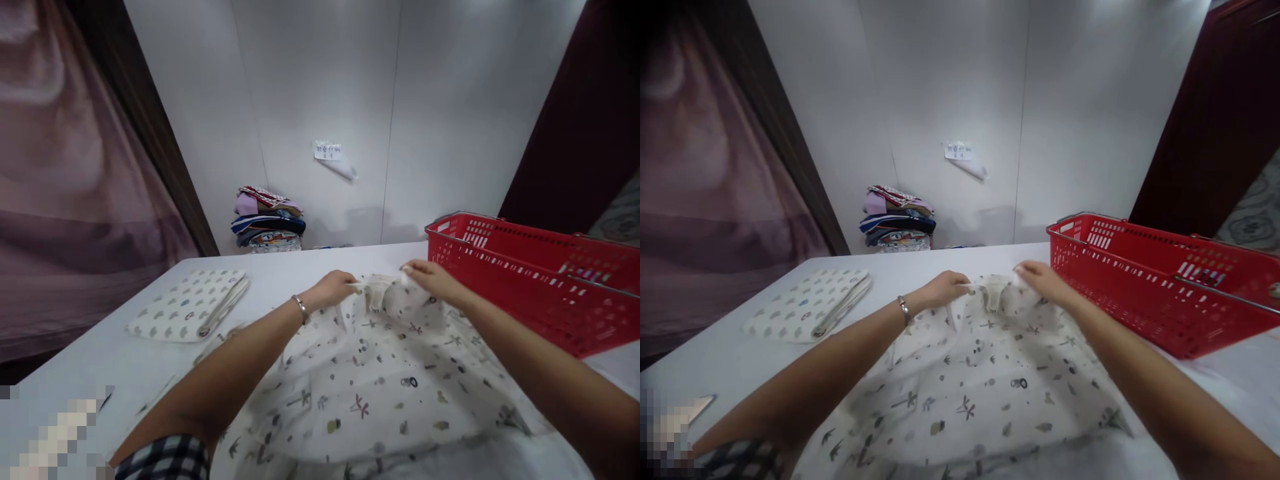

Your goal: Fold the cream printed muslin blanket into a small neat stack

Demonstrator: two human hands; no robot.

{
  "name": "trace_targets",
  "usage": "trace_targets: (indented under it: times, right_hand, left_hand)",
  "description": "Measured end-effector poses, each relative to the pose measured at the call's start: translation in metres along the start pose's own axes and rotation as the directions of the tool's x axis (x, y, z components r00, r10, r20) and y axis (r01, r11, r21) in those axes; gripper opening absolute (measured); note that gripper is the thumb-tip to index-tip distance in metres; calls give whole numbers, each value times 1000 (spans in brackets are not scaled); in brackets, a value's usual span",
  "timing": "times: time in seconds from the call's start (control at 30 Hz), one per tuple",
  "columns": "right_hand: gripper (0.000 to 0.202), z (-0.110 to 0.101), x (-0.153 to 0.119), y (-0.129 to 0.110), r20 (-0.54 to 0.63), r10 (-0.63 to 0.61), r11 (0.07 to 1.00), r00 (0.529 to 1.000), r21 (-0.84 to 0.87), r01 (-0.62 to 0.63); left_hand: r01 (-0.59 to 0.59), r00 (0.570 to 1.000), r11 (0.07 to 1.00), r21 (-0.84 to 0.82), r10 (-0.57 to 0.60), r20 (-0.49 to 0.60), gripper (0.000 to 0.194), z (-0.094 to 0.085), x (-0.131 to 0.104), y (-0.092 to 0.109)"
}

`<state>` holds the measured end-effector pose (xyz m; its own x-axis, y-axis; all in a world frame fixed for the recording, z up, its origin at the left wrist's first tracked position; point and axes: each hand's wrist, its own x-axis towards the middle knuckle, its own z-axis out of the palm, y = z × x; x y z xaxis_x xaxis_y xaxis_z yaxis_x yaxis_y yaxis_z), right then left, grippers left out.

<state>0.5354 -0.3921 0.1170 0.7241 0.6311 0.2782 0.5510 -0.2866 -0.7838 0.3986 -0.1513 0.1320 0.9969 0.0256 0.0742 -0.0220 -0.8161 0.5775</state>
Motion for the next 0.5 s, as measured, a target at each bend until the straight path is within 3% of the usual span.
trace_targets:
  times: [0.1, 0.2, 0.33, 0.5]
  right_hand:
    - [42, 49, -9, -12, 218, -77, 997, 973, 3, 78]
    - [46, 73, -15, -14, 325, -130, 992, 937, 53, 119]
    - [34, 74, -20, -10, 422, -84, 996, 902, 66, 62]
    - [38, 49, -28, -18, 442, -34, 994, 896, -76, 75]
  left_hand:
    - [-75, 997, 992, 97, 72, 32, 25, 22, -8, 18]
    - [-72, 997, 984, 164, 75, -13, 29, 32, -18, 26]
    - [-28, 998, 989, 148, 35, -50, 29, 32, -31, 24]
    - [-66, 998, 991, 119, 65, 11, 28, 22, -40, 18]
